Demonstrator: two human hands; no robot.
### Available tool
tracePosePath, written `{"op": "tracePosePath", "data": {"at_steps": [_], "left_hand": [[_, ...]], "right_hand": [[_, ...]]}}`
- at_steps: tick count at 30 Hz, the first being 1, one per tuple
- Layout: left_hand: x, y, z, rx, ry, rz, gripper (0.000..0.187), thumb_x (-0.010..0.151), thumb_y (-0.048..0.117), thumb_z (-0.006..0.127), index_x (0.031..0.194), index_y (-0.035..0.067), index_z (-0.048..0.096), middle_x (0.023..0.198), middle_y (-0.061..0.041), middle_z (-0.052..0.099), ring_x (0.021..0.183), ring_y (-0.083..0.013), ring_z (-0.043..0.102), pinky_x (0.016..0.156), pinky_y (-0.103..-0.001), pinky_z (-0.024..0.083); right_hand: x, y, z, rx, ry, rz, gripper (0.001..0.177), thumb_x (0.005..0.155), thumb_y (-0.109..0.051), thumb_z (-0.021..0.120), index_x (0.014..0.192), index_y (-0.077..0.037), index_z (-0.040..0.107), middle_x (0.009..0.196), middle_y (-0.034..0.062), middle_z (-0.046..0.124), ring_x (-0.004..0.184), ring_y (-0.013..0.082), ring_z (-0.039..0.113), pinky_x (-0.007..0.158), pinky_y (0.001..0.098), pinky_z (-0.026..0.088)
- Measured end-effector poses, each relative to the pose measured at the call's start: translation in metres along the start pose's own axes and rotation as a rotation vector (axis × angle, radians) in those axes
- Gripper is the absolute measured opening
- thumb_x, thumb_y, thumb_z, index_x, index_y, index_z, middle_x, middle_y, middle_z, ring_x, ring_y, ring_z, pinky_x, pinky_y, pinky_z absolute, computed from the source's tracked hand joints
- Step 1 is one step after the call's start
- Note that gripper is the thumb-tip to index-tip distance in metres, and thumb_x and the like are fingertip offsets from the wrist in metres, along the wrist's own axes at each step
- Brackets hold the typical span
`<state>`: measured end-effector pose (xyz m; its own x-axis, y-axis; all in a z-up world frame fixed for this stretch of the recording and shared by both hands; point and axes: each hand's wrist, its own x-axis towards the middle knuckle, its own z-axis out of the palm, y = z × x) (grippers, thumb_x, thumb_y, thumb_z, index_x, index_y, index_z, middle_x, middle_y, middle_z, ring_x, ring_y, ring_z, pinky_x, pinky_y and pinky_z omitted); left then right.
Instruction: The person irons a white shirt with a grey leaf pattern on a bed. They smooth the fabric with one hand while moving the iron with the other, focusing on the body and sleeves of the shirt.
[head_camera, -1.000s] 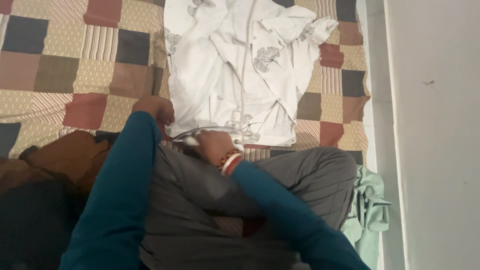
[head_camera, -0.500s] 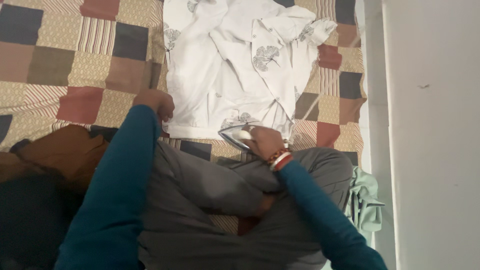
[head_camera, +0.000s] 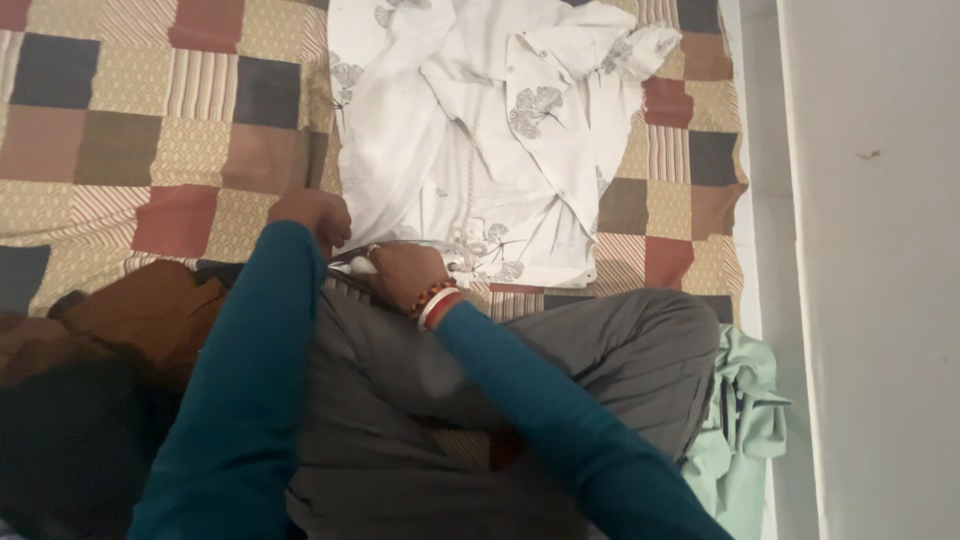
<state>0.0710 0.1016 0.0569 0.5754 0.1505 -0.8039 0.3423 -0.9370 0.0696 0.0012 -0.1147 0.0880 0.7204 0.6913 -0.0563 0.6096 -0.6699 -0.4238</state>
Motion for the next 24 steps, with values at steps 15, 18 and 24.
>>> {"op": "tracePosePath", "data": {"at_steps": [15,18,24], "left_hand": [[0.006,0.005,-0.003,-0.028,-0.085,-0.017,0.027,0.093,0.028,0.067,0.109,0.016,0.084,0.115,-0.004,0.083,0.101,-0.0293,0.078,0.087,-0.043,0.06],[0.001,0.006,-0.005,0.001,-0.054,-0.001,0.026,0.09,0.029,0.072,0.108,0.015,0.084,0.113,-0.008,0.08,0.1,-0.0322,0.077,0.085,-0.043,0.059],[0.046,0.0,0.003,-0.036,-0.143,-0.004,0.028,0.092,0.027,0.065,0.105,0.014,0.085,0.106,-0.005,0.083,0.097,-0.0278,0.078,0.083,-0.042,0.059]], "right_hand": [[-0.121,0.156,-0.084,-0.057,-0.024,0.137,0.034,0.086,-0.037,0.073,0.109,-0.012,0.074,0.089,0.0161,0.073,0.084,0.0371,0.069,0.074,0.0492,0.054],[-0.136,0.202,-0.086,-0.143,-0.07,0.183,0.036,0.083,-0.041,0.077,0.094,-0.007,0.073,0.09,0.0169,0.072,0.086,0.0381,0.068,0.076,0.0491,0.054],[-0.133,0.199,-0.082,-0.121,-0.026,0.128,0.034,0.086,-0.04,0.074,0.099,-0.009,0.074,0.088,0.017,0.072,0.084,0.0392,0.068,0.075,0.0495,0.054]]}}
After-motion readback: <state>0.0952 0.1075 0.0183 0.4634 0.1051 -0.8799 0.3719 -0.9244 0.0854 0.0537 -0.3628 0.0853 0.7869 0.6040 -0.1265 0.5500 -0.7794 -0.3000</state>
